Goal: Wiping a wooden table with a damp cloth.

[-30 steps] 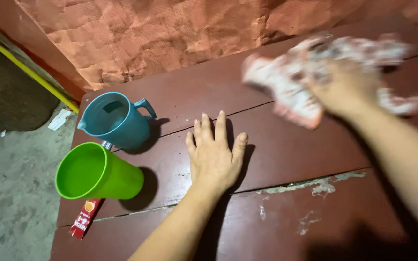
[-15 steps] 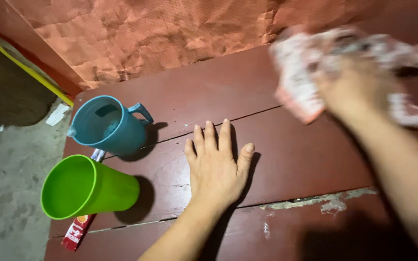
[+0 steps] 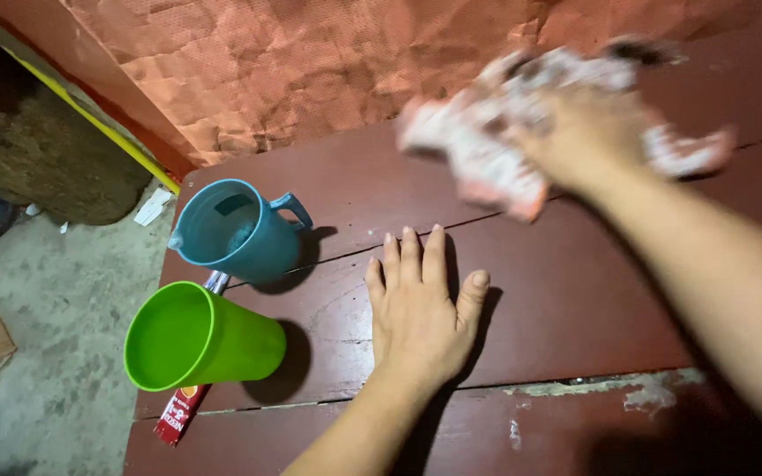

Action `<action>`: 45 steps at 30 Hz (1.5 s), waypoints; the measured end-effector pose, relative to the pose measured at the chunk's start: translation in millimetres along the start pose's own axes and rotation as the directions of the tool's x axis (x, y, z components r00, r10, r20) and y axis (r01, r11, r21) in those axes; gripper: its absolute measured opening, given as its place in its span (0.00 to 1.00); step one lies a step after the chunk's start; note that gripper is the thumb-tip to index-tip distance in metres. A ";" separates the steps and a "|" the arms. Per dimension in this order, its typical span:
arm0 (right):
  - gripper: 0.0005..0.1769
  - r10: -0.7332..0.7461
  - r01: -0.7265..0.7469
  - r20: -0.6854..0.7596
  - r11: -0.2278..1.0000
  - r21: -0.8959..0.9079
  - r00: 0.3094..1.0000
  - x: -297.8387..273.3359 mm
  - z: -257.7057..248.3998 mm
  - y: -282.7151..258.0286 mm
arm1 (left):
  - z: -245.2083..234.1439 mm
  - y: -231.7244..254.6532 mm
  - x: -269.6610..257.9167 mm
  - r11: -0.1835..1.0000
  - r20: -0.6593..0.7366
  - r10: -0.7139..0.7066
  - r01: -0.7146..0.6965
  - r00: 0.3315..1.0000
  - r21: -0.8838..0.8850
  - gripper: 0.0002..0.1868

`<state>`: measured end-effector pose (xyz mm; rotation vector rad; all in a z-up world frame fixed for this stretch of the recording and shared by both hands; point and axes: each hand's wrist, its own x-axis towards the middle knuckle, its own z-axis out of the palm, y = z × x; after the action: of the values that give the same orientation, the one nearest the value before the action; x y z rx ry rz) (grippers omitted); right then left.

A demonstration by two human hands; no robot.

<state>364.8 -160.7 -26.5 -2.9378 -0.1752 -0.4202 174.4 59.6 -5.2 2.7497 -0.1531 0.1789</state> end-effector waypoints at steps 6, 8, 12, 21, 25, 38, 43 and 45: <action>0.39 0.228 -0.243 -0.086 0.941 -0.238 0.970 -10.2 -15.5 140.7 | -1.8 2.7 1.7 1.000 -0.008 -0.014 0.014 1.000 0.026 0.40; 0.36 0.177 -0.203 -0.190 0.971 -0.130 0.966 -22.6 43.8 239.1 | 0.0 2.2 2.6 0.999 -0.012 -0.010 0.010 1.000 0.030 0.40; 0.39 0.109 0.164 -0.373 0.762 0.627 0.921 -60.3 8.6 242.0 | 0.8 2.3 1.9 0.999 -0.025 -0.018 0.019 1.000 0.028 0.39; 0.38 0.388 -0.393 -0.064 0.895 -0.210 0.919 -141.6 -67.1 122.6 | 1.2 2.2 0.8 1.000 -0.046 -0.022 0.022 0.999 -0.009 0.37; 0.37 0.224 -0.236 -0.082 0.955 -0.181 0.971 -160.1 -71.0 31.4 | 7.0 -2.5 0.1 0.999 -0.060 -0.033 0.031 0.998 -0.029 0.36; 0.39 -0.162 0.162 -0.005 0.981 0.106 0.987 -278.3 -108.0 -72.5 | 1.4 20.4 -81.8 0.972 -0.282 0.196 -0.224 0.939 -0.074 0.28; 0.40 -0.024 0.022 0.065 0.999 0.040 0.998 -282.1 -114.5 21.0 | -4.4 48.8 -103.1 0.932 -0.074 0.345 -0.350 0.936 -0.090 0.34; 0.38 0.120 -0.121 -0.015 0.988 -0.092 0.993 -280.5 -108.7 74.0 | -1.4 56.2 -104.6 0.925 -0.041 0.358 -0.361 0.933 -0.119 0.36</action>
<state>78.6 -278.7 -15.3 -3.0161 0.0248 -0.4359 63.8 17.0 1.4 2.5708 -0.6442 0.2829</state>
